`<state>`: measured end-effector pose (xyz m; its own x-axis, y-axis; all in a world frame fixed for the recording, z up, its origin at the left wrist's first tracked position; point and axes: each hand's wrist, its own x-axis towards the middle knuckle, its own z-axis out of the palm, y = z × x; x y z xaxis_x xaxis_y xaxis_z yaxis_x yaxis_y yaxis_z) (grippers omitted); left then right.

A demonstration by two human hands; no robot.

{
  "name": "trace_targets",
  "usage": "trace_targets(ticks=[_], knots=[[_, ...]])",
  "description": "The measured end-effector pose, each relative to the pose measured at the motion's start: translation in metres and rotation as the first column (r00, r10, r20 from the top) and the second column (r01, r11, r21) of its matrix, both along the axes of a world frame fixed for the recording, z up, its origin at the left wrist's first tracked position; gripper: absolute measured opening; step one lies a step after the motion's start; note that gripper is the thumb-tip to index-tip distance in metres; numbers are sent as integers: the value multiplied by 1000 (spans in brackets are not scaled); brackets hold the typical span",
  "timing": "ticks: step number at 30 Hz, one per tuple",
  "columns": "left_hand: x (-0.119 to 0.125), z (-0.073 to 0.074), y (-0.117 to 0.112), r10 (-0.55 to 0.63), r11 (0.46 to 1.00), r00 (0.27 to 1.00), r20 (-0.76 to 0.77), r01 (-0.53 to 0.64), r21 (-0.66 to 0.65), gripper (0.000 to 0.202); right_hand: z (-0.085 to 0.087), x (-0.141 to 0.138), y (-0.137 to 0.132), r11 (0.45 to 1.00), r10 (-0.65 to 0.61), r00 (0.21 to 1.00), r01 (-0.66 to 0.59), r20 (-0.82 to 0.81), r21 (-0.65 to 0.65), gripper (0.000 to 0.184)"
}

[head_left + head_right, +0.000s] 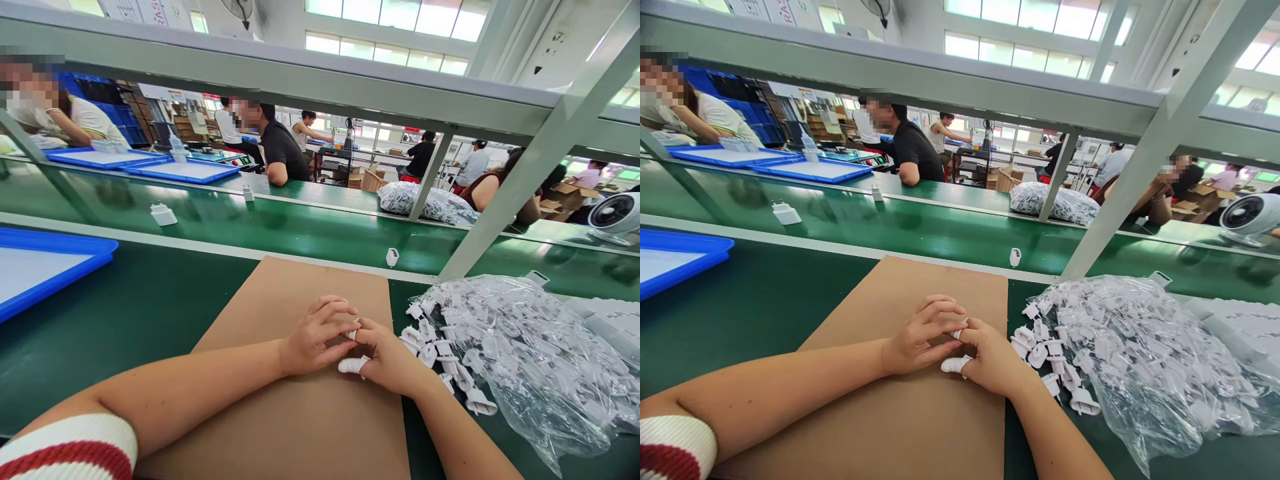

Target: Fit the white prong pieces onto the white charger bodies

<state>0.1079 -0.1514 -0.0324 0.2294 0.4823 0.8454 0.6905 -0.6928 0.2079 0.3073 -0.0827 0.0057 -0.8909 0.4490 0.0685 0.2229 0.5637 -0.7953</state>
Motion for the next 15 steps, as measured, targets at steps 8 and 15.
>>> trace_targets(ticks=[8, 15], knots=[[-1, 0, 0, 29, 1000, 1000, -7, -29, -9, 36, 1, -1, 0, 998, -33, 999, 33, -1, -52, 17], [-6, 1, -1, 65, 996, 992, -110, -57, 74, 31, 2, 0, 0, 908, 82, 996, -68, 17, -414, 37]])
